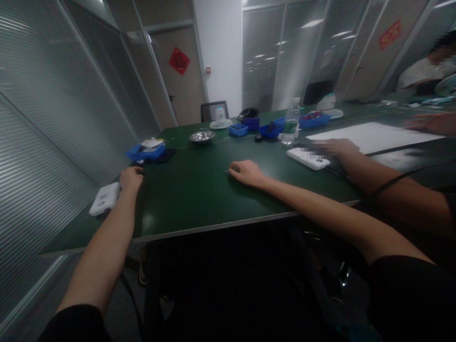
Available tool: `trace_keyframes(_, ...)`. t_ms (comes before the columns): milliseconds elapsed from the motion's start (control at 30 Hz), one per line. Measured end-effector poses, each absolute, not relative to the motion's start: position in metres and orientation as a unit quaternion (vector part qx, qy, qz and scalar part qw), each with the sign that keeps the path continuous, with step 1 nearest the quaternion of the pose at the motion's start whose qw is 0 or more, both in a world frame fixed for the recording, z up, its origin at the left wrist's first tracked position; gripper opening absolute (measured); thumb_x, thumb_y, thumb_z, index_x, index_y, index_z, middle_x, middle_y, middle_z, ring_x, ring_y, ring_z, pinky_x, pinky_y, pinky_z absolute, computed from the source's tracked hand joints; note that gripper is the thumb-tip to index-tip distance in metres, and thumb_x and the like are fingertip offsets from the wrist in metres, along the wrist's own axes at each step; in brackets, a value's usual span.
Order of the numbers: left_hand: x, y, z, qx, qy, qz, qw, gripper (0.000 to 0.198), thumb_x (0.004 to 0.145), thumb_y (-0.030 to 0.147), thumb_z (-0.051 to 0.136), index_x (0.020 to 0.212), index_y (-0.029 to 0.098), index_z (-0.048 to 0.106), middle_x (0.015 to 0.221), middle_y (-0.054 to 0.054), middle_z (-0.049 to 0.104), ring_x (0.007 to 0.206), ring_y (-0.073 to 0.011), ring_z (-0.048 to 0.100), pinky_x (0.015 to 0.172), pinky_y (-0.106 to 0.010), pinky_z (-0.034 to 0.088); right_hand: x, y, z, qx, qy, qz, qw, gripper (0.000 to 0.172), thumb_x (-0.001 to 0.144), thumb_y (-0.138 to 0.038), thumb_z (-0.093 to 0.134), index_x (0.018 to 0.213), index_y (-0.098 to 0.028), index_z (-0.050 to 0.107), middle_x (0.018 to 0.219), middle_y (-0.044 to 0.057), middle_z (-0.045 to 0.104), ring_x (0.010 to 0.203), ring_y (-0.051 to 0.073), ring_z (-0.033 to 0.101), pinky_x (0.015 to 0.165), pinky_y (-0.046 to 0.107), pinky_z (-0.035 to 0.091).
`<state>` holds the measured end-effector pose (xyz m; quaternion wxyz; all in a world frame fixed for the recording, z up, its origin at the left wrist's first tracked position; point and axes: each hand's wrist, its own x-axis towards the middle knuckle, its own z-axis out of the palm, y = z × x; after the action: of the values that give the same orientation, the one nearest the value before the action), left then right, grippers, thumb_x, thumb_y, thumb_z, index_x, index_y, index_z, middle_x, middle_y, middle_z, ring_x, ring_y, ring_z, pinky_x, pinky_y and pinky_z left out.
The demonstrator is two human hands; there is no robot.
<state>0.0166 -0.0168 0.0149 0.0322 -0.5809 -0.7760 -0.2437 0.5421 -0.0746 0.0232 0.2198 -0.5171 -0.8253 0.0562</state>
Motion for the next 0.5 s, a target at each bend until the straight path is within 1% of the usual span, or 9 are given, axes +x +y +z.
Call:
trace_keyframes(100, 0.015, -0.012, 0.015, -0.545, -0.807, -0.220, 0.058, 0.036, 0.085, 0.015, 0.070, 0.120, 0.009, 0.078, 0.115, -0.016, 0.076, 0.110, -0.0323, 0.068, 0.104, -0.041, 0.050, 0.542, -0.076, 0.025, -0.521, -0.826, 0.051, 0.211, 0.034, 0.104, -0.045, 0.055, 0.119, -0.025, 0.077, 0.105, 0.008, 0.079, 0.089, 0.023, 0.070, 0.074, 0.030, 0.048)
trace_keyframes(133, 0.014, -0.010, 0.015, -0.547, -0.809, -0.209, 0.058, 0.037, 0.084, 0.015, 0.070, 0.120, 0.009, 0.079, 0.115, -0.017, 0.076, 0.111, -0.0333, 0.069, 0.104, -0.041, 0.051, 0.541, -0.076, 0.025, -0.523, -0.825, 0.049, 0.206, 0.035, 0.104, -0.046, 0.055, 0.119, -0.025, 0.077, 0.105, 0.008, 0.079, 0.089, 0.023, 0.070, 0.074, 0.030, 0.047)
trace_keyframes(233, 0.012, -0.004, 0.015, -0.548, -0.813, -0.186, 0.055, 0.041, 0.082, 0.014, 0.068, 0.121, 0.009, 0.080, 0.115, -0.018, 0.077, 0.113, -0.0355, 0.070, 0.105, -0.040, 0.052, 0.541, -0.077, 0.026, -0.531, -0.823, 0.044, 0.197, 0.036, 0.104, -0.047, 0.053, 0.121, -0.025, 0.077, 0.105, 0.007, 0.079, 0.090, 0.023, 0.070, 0.075, 0.029, 0.047)
trace_keyframes(300, 0.013, -0.002, 0.017, -0.542, -0.818, -0.185, 0.051, 0.040, 0.081, 0.015, 0.069, 0.119, 0.009, 0.081, 0.117, -0.019, 0.077, 0.115, -0.0365, 0.069, 0.106, -0.041, 0.052, 0.541, -0.077, 0.027, -0.533, -0.822, 0.048, 0.195, 0.036, 0.105, -0.047, 0.053, 0.121, -0.026, 0.077, 0.107, 0.007, 0.079, 0.091, 0.023, 0.070, 0.077, 0.029, 0.048)
trace_keyframes(400, 0.016, -0.002, 0.018, -0.529, -0.826, -0.187, 0.051, 0.035, 0.083, 0.020, 0.069, 0.115, 0.010, 0.082, 0.118, -0.020, 0.076, 0.116, -0.0383, 0.068, 0.106, -0.044, 0.051, 0.541, -0.077, 0.027, -0.530, -0.823, 0.056, 0.193, 0.035, 0.105, -0.046, 0.054, 0.122, -0.026, 0.076, 0.108, 0.007, 0.079, 0.092, 0.022, 0.070, 0.078, 0.029, 0.048)
trace_keyframes(500, 0.018, -0.005, 0.018, -0.524, -0.826, -0.198, 0.057, 0.034, 0.086, 0.018, 0.066, 0.115, 0.010, 0.081, 0.119, -0.021, 0.075, 0.117, -0.0381, 0.067, 0.107, -0.044, 0.050, 0.542, -0.076, 0.026, -0.529, -0.824, 0.053, 0.197, 0.034, 0.105, -0.046, 0.055, 0.123, -0.026, 0.076, 0.108, 0.007, 0.079, 0.093, 0.023, 0.071, 0.077, 0.029, 0.048)
